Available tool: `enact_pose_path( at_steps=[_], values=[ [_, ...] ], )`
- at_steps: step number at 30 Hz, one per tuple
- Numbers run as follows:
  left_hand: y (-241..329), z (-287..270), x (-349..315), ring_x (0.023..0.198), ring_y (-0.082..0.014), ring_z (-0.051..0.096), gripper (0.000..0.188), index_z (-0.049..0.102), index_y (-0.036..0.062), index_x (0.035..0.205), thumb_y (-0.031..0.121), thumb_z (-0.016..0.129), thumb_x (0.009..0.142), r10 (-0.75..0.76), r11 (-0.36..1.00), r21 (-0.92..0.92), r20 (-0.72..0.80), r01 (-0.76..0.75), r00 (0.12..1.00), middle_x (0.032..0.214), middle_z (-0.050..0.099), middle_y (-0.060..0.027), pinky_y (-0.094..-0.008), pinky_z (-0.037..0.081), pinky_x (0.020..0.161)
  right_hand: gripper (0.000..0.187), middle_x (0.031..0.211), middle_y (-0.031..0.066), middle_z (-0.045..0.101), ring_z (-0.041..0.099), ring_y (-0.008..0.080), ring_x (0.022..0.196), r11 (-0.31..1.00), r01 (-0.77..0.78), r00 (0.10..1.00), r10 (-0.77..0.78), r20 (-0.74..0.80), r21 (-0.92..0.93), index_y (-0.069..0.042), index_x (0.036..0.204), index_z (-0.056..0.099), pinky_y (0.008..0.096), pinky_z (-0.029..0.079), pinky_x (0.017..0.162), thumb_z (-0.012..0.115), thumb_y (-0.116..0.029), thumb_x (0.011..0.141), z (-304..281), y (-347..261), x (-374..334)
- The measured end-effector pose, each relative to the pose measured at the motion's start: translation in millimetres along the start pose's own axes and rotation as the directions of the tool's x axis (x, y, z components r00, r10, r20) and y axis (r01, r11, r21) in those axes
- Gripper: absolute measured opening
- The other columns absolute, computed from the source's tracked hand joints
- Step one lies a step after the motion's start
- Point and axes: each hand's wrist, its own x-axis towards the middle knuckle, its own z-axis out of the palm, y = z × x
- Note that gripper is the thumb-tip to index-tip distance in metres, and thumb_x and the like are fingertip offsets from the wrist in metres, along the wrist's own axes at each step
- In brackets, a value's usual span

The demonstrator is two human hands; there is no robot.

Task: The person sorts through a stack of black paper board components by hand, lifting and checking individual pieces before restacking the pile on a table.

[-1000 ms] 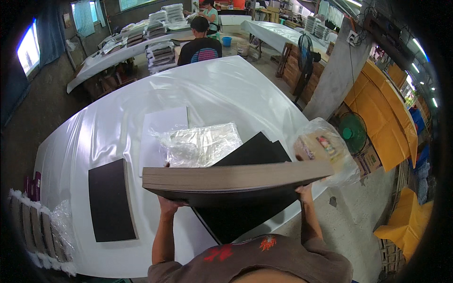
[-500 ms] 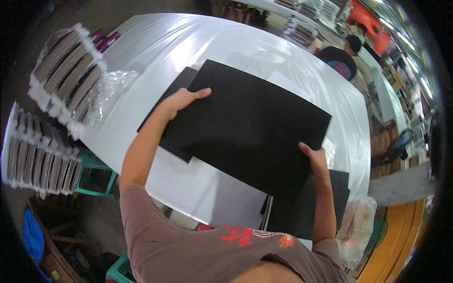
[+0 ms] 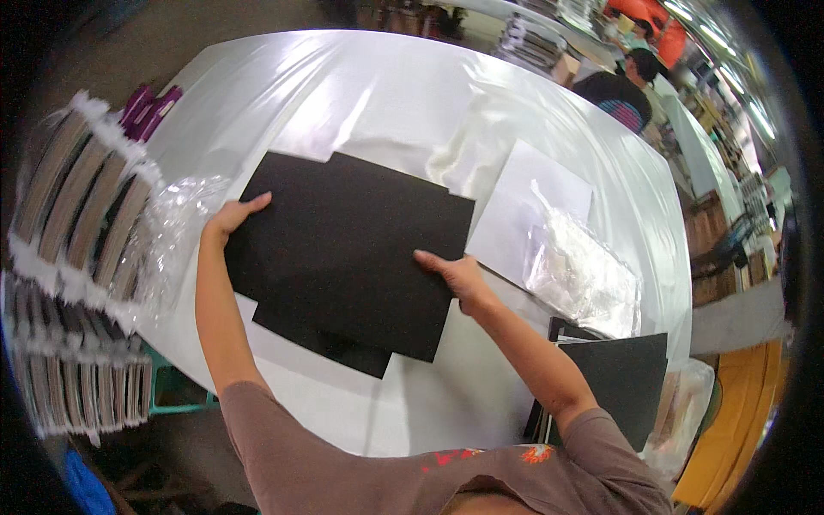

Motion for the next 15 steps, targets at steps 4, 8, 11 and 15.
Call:
enact_pose_path(
  at_steps=[4,8,11,15],
  values=[
    [-34.9,25.5,23.1,0.092,-0.0294,0.062,0.081,0.056,-0.0096,0.113,0.053,0.075,0.065,0.001,0.995,-0.100,0.002,-0.001,1.000,0.105,0.062,-0.0204,-0.0360,0.046,0.085,0.054,0.089,0.0119,0.066,0.063,0.0189,0.078,0.996,-0.080,0.996,0.082,-0.042,0.041,0.005,0.094,0.064,0.0298,0.049,0.071,0.081,-0.038,0.066,-2.0,39.1,21.6],
    [-20.5,33.0,16.8,0.091,-0.0279,0.062,0.076,0.055,-0.0095,0.114,0.048,0.075,0.068,-0.026,0.994,-0.110,0.021,0.028,0.999,0.104,0.063,-0.0191,-0.0348,0.048,0.082,0.056,0.089,0.0123,0.066,0.064,0.0190,0.077,0.983,-0.085,0.996,0.085,0.005,0.163,0.005,0.098,0.062,0.0301,0.050,0.071,0.081,-0.037,0.066,-4.6,33.7,12.0],
    [-23.8,35.1,26.0,0.090,-0.0268,0.062,0.076,0.055,-0.0084,0.115,0.048,0.074,0.068,0.055,0.994,-0.093,0.008,-0.054,0.998,0.105,0.063,-0.0179,-0.0344,0.048,0.081,0.054,0.087,0.0115,0.066,0.064,0.0184,0.077,0.980,-0.094,0.996,0.090,0.026,0.177,0.004,0.095,0.063,0.0304,0.051,0.070,0.080,-0.039,0.067,-5.7,32.6,11.0],
    [-59.8,12.5,38.8,0.113,-0.0327,0.051,0.087,0.051,-0.0058,0.120,0.055,0.075,0.062,0.338,0.924,0.282,-0.276,-0.260,0.900,0.122,0.052,-0.0234,-0.0387,0.041,0.093,0.085,0.110,0.0169,0.060,0.060,0.0259,0.099,0.991,-0.107,0.979,0.091,0.181,0.078,0.006,0.117,0.052,0.0376,0.047,0.086,0.072,-0.059,0.066,-1.9,30.8,21.1]
  ],
)
